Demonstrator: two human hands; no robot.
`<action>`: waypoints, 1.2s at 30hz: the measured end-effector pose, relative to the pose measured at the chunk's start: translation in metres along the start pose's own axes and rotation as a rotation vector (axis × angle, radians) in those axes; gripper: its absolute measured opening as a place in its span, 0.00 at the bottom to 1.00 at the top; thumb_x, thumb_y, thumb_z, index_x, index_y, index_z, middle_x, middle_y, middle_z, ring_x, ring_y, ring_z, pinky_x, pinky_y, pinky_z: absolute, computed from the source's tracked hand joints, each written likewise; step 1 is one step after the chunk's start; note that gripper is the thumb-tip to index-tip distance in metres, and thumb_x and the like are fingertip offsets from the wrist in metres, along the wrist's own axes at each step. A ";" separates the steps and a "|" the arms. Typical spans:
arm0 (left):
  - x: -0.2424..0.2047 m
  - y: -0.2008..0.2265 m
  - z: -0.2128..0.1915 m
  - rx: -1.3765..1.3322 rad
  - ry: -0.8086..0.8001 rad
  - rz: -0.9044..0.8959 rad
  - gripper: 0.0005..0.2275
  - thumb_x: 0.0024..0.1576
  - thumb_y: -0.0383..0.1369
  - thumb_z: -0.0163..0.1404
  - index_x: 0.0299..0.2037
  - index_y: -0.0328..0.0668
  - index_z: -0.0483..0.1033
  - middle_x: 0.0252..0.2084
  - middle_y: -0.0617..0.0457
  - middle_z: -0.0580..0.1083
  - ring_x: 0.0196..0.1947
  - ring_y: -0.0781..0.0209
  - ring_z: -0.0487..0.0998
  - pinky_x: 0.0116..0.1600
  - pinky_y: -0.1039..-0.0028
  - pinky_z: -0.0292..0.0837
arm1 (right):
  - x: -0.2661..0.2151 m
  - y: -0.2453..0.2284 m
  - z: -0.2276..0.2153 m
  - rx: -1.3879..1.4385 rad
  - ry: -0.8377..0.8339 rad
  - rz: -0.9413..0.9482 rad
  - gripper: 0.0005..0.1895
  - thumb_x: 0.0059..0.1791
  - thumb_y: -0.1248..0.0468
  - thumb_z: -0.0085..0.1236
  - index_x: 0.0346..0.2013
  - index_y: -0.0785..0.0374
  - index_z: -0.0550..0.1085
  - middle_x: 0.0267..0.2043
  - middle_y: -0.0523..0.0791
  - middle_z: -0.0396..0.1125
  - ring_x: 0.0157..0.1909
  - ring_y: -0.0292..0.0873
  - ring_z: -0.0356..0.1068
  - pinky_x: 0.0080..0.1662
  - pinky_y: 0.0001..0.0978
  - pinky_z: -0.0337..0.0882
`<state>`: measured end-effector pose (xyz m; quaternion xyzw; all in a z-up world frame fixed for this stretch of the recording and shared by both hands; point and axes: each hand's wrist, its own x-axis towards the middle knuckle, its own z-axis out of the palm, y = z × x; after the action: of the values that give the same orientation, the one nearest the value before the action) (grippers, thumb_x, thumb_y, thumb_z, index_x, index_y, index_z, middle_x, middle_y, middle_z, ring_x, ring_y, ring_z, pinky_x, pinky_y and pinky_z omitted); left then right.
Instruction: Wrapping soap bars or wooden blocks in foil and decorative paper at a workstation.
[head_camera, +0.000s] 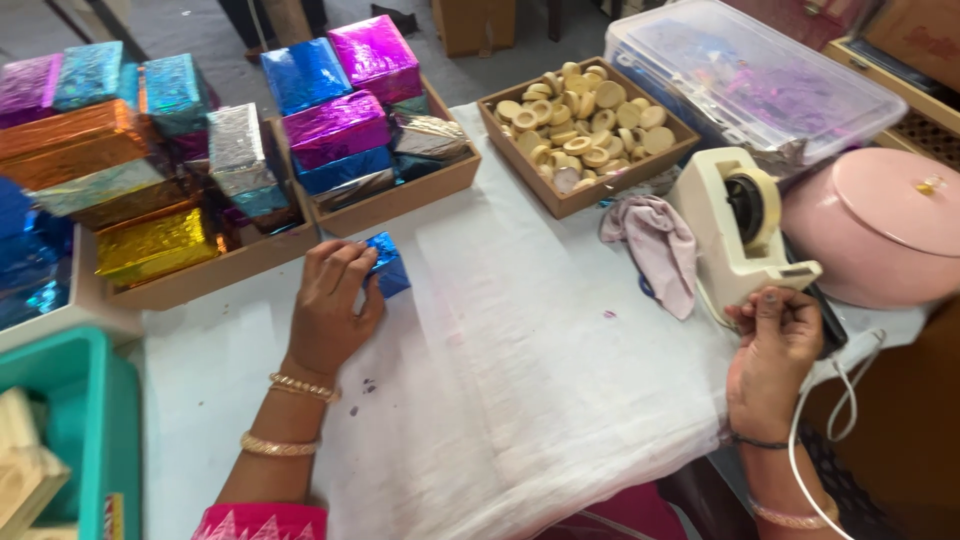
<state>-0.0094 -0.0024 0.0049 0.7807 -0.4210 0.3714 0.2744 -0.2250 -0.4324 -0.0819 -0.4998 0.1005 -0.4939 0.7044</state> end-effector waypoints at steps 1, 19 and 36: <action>0.001 0.001 -0.001 0.013 0.003 -0.007 0.14 0.52 0.20 0.57 0.49 0.33 0.76 0.51 0.45 0.74 0.56 0.43 0.74 0.59 0.59 0.74 | 0.000 0.001 0.000 0.007 -0.012 0.006 0.05 0.61 0.66 0.57 0.47 0.60 0.69 0.43 0.40 0.66 0.43 0.33 0.66 0.53 0.34 0.76; 0.001 0.001 0.000 -0.018 -0.003 0.013 0.14 0.54 0.20 0.55 0.51 0.31 0.75 0.50 0.45 0.74 0.56 0.44 0.73 0.59 0.61 0.75 | 0.004 0.012 -0.011 0.001 -0.063 -0.062 0.08 0.68 0.67 0.53 0.49 0.62 0.64 0.43 0.42 0.64 0.42 0.33 0.64 0.67 0.44 0.76; 0.002 -0.001 0.000 0.007 0.010 0.015 0.15 0.53 0.20 0.57 0.50 0.32 0.75 0.50 0.46 0.74 0.53 0.44 0.74 0.58 0.61 0.75 | 0.023 -0.016 -0.026 0.044 -0.102 0.106 0.09 0.64 0.61 0.55 0.46 0.63 0.68 0.40 0.41 0.65 0.47 0.36 0.66 0.61 0.41 0.74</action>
<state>-0.0078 -0.0028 0.0066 0.7765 -0.4243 0.3788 0.2711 -0.2398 -0.4666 -0.0733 -0.5028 0.0797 -0.4320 0.7445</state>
